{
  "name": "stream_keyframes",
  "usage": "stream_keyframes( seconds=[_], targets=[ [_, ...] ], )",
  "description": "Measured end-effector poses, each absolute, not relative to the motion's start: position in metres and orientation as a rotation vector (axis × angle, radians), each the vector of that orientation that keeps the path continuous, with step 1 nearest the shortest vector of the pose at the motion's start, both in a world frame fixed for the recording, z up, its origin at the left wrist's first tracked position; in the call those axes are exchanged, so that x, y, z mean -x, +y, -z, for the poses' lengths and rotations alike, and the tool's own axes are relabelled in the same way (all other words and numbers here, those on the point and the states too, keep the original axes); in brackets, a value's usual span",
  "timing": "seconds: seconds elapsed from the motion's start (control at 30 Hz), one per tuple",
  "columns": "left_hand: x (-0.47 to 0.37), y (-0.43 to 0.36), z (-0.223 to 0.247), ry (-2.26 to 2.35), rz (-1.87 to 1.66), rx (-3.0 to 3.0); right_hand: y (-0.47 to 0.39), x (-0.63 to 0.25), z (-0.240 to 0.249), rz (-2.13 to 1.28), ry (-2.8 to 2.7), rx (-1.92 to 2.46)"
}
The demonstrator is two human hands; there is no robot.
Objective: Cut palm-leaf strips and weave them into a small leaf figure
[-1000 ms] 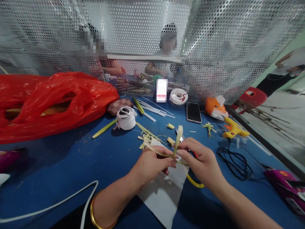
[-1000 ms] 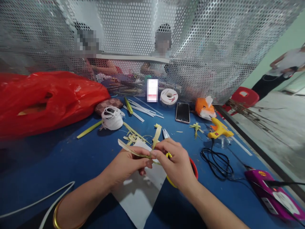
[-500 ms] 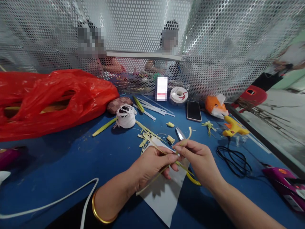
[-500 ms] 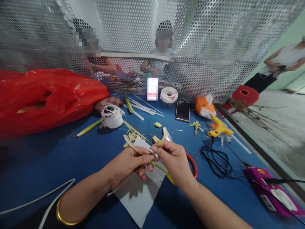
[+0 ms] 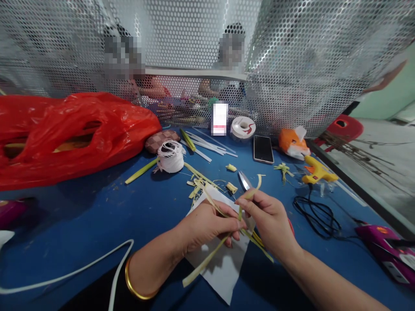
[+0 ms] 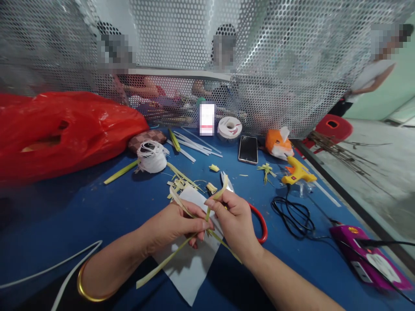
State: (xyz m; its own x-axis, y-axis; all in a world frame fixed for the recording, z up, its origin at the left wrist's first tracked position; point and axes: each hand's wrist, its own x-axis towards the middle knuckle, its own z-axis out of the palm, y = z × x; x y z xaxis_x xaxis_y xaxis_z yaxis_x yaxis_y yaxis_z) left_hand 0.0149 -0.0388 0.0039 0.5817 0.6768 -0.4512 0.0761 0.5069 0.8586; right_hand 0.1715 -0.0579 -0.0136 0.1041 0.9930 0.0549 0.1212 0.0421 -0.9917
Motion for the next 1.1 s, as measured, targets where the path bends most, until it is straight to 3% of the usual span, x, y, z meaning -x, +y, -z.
stream_keyframes(
  seconds=[1.1],
  targets=[
    [-0.017, -0.034, 0.001, 1.034, -0.584, -1.018, -0.05, -0.171, 0.008, -1.06, -1.166, 1.308]
  ],
)
